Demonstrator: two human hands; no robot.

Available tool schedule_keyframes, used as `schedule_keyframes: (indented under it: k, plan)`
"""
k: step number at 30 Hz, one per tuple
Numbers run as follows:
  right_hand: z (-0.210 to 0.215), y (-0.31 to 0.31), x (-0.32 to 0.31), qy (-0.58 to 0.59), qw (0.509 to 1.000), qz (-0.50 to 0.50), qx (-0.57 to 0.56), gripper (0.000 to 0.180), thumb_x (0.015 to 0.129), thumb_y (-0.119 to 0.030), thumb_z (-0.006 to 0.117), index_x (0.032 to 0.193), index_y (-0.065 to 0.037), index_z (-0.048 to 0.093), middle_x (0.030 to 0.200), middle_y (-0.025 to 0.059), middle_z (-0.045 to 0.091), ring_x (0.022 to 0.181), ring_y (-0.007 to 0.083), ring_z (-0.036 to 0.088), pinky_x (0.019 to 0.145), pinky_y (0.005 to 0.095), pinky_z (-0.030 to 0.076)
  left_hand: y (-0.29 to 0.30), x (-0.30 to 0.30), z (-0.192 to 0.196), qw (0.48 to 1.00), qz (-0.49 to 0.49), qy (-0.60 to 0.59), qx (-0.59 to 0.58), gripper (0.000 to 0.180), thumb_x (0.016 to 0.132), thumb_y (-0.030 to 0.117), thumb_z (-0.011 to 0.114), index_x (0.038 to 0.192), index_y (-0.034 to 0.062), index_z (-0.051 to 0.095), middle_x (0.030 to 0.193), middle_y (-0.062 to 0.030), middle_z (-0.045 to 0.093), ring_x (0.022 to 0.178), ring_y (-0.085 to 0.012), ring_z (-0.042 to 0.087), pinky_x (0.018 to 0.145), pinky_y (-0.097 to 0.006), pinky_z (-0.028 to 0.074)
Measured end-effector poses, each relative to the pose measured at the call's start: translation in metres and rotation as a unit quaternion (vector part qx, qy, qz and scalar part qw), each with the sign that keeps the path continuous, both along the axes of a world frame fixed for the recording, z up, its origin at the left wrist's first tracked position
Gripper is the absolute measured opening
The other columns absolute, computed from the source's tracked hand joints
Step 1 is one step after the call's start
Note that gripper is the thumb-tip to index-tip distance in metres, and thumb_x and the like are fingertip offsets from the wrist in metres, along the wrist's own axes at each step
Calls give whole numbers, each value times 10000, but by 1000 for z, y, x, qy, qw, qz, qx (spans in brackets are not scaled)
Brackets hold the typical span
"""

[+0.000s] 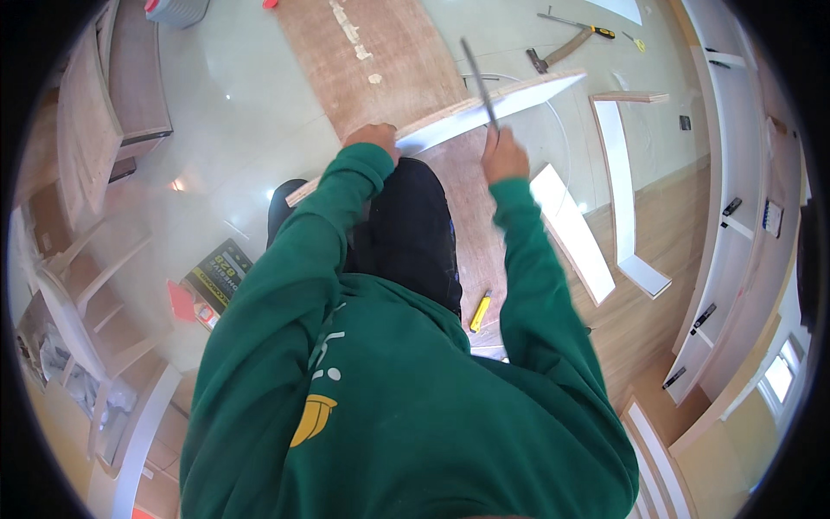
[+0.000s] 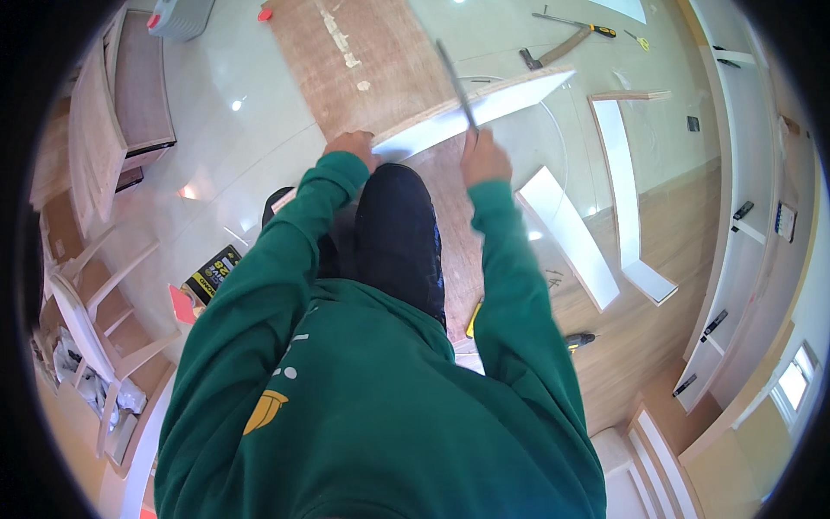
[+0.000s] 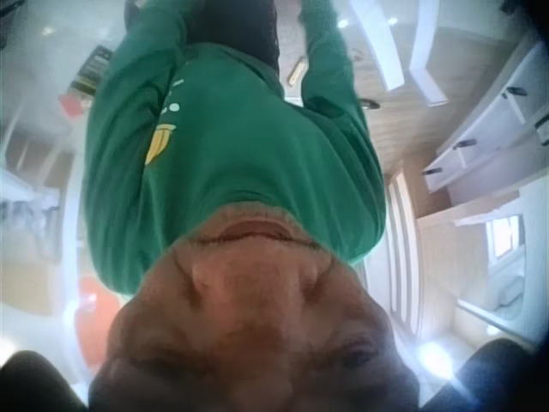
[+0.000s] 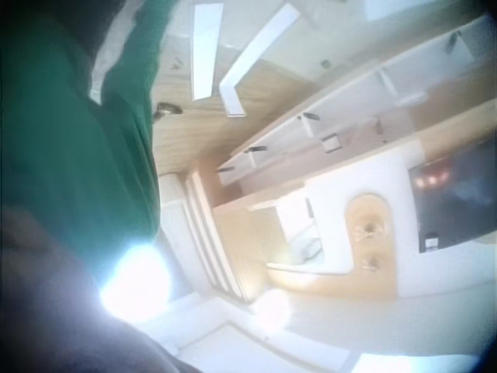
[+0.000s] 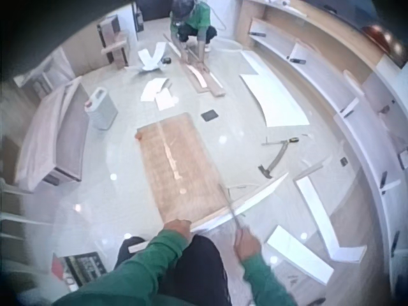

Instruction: The person kneels on the floor and uses a metal file to smooth the edges of a white wooden furniture panel. They then use a utility knife to trim the edge banding and a sanding block to smooth the surface of the panel.

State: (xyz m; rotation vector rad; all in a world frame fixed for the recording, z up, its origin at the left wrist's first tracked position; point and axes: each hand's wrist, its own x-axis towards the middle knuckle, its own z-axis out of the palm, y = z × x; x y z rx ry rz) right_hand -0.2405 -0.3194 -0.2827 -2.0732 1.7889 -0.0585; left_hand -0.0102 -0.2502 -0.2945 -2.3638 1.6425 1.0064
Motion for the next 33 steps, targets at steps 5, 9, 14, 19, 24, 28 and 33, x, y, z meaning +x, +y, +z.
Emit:
schedule_keyframes:
  k: [5,9,14,19,24,28,33]
  plan:
    - [-26,64,-24,-32,999,15,-35,334,982,-356,458,935,-39,555,803,251,652,753,488,612,670,572,482,-4,3,13,999,-8,6,43,419,772,293,734,1117,63,676,1103,-174,675,1046,-342,638,923,-432,505]
    - [4,99,-22,3,996,79,50,334,983,-367,448,951,-51,549,789,243,646,749,467,622,653,566,482,11,0,5,1000,10,12,25,406,778,304,733,1103,66,681,1081,-174,679,1035,-343,640,916,-436,505]
    - [6,-17,-2,-28,999,-2,-16,318,991,-330,438,949,-37,553,816,232,654,739,459,618,653,562,489,-6,-1,14,1000,-2,5,0,417,772,322,738,1104,75,684,1077,-184,678,1032,-349,638,906,-443,507]
    - [29,122,-7,-58,991,56,104,266,960,-299,511,1028,-47,558,829,241,645,844,418,641,742,549,489,2,4,4,1000,-8,0,21,519,769,351,739,1202,82,644,1145,-197,656,1074,-353,624,918,-441,503]
    - [1,9,-18,-22,997,14,68,361,991,-379,427,960,-42,554,852,243,658,768,456,633,685,557,504,-3,-13,18,999,-21,-26,-5,433,797,317,713,1158,83,663,1100,-179,673,1051,-349,632,907,-438,507]
    - [9,1,-11,-27,995,-83,53,406,1004,-379,389,952,-18,568,870,267,657,840,464,629,722,573,490,11,-11,9,997,-3,-37,-69,346,816,289,691,1097,88,680,1056,-169,685,1014,-343,646,887,-439,514]
    - [10,118,-27,-26,991,71,107,312,975,-359,457,1035,-70,558,915,233,662,818,434,643,741,572,488,13,-13,14,1000,6,-6,4,307,811,272,692,1059,91,687,1038,-174,688,1000,-346,651,869,-442,524]
